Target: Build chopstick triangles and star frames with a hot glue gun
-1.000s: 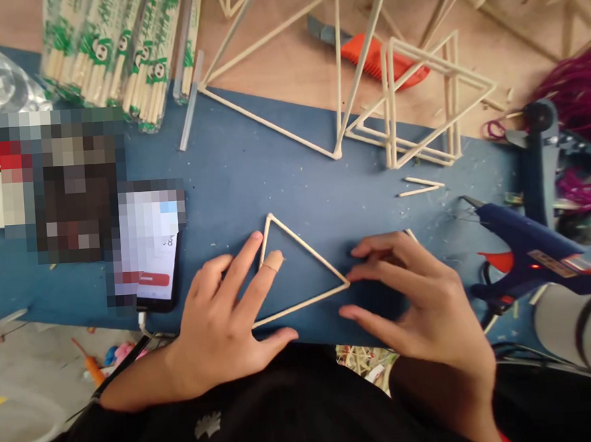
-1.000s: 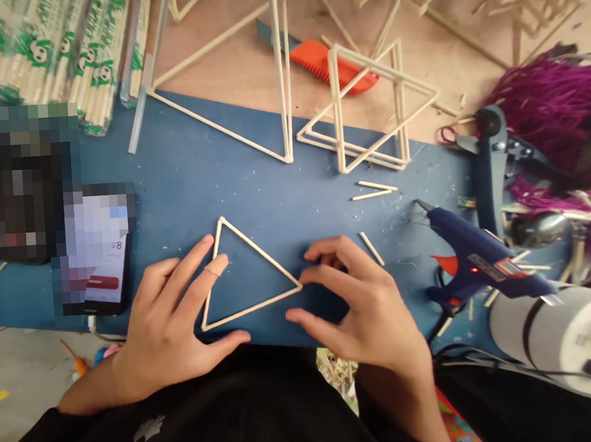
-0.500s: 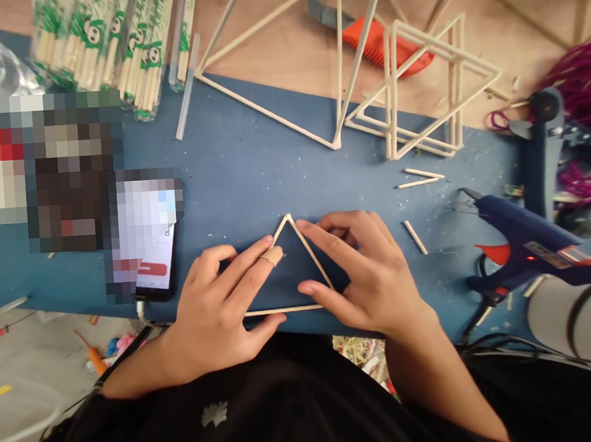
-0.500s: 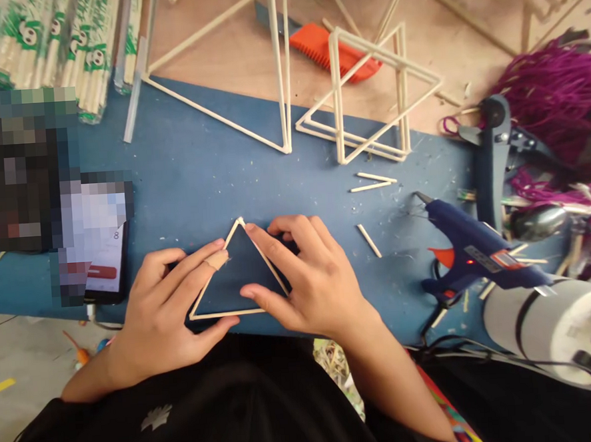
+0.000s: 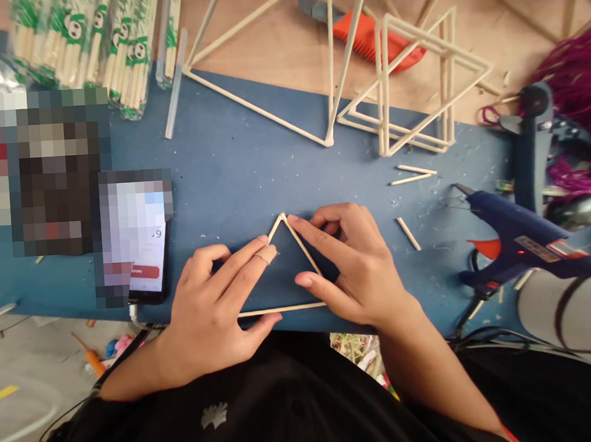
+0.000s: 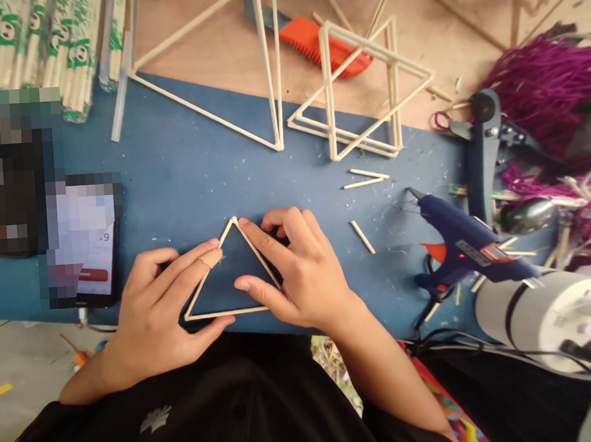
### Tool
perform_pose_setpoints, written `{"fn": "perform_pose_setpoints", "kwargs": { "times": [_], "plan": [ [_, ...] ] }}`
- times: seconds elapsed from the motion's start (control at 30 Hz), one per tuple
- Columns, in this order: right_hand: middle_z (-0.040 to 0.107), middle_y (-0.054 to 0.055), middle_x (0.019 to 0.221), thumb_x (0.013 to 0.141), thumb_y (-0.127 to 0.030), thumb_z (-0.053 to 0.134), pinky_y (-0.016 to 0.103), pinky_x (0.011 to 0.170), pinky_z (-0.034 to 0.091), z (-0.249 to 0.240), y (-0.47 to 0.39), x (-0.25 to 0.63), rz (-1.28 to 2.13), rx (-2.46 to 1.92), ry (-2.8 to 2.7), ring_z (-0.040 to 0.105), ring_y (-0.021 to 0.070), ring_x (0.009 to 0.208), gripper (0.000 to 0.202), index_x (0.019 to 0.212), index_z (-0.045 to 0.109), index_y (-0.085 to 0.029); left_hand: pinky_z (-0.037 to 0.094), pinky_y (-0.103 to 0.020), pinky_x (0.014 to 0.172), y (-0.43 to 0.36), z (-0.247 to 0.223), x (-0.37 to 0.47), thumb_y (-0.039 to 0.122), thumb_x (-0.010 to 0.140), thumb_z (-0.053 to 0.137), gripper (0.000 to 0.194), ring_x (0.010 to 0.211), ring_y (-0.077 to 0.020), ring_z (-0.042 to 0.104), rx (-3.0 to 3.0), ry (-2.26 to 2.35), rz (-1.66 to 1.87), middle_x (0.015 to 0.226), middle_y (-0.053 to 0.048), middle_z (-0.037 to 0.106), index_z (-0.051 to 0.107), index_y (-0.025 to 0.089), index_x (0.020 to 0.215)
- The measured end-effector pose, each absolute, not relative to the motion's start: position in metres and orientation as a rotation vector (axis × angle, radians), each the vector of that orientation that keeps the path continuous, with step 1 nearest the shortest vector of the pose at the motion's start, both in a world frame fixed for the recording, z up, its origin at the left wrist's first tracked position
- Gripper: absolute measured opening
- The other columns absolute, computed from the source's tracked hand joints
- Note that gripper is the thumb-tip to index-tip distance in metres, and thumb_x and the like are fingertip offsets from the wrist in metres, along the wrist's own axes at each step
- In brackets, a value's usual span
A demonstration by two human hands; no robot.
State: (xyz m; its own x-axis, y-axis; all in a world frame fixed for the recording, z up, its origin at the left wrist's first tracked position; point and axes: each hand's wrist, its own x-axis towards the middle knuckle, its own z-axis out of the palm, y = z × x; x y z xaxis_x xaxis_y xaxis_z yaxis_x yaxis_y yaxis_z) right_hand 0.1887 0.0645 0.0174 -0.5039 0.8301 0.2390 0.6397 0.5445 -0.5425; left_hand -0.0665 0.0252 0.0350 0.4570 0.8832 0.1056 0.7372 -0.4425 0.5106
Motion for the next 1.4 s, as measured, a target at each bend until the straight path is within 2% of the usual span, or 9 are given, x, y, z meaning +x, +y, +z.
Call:
{"fn": "perform_pose_setpoints", "kwargs": {
  "times": [0.23,0.8,1.0,1.3,1.4],
  "plan": [
    [0.061,0.017,0.119,0.113,-0.063,0.044,0.045,0.092,0.051,0.0163,0.0648,0.1879,0.513,-1.169,-2.325,0.053,0.0256,0.097,0.073,0.154,0.066,-0.006,0.056,-0.051,0.101,0.0258,0.0342,-0.065,0.03,0.085,0.091,0.074,0.112,-0.0345,0.059,2.307,1.368,0.521,0.153,-0.008,0.074,0.06,0.017,0.151],
    [0.06,0.017,0.12,0.115,-0.059,0.043,0.045,0.093,0.05,0.0181,0.0655,0.1861,0.666,-1.199,-2.242,0.052,0.0254,0.099,0.071,0.15,0.069,-0.003,0.055,-0.052,0.104,0.0267,0.0346,-0.0663,0.034,0.092,0.086,0.066,0.112,-0.0348,0.06,2.31,1.373,0.524,0.154,-0.01,0.074,0.06,0.017,0.15],
    [0.06,0.015,0.117,0.114,-0.065,0.041,0.045,0.09,0.051,0.0152,0.065,0.1846,0.562,-1.205,-2.285,0.052,0.0245,0.096,0.075,0.154,0.067,-0.007,0.055,-0.052,0.104,0.0274,0.0344,-0.0649,0.032,0.091,0.086,0.066,0.111,-0.0351,0.06,2.317,1.371,0.521,0.153,-0.01,0.074,0.061,0.016,0.15],
    [0.063,0.017,0.12,0.117,-0.059,0.036,0.044,0.091,0.052,0.0126,0.0627,0.1831,0.454,-1.223,-2.352,0.055,0.0258,0.1,0.071,0.153,0.069,-0.009,0.055,-0.052,0.102,0.0287,0.0333,-0.0667,0.032,0.091,0.087,0.068,0.111,-0.0363,0.066,2.325,1.347,0.53,0.152,-0.012,0.075,0.06,0.014,0.15],
    [0.066,0.019,0.122,0.117,-0.057,0.036,0.045,0.091,0.052,0.0106,0.0597,0.184,0.388,-1.206,-2.386,0.056,0.0269,0.1,0.071,0.155,0.066,-0.005,0.054,-0.053,0.103,0.0289,0.0329,-0.0665,0.032,0.091,0.087,0.067,0.113,-0.0361,0.068,2.311,1.343,0.53,0.153,-0.012,0.074,0.059,0.016,0.15]
  ]
}}
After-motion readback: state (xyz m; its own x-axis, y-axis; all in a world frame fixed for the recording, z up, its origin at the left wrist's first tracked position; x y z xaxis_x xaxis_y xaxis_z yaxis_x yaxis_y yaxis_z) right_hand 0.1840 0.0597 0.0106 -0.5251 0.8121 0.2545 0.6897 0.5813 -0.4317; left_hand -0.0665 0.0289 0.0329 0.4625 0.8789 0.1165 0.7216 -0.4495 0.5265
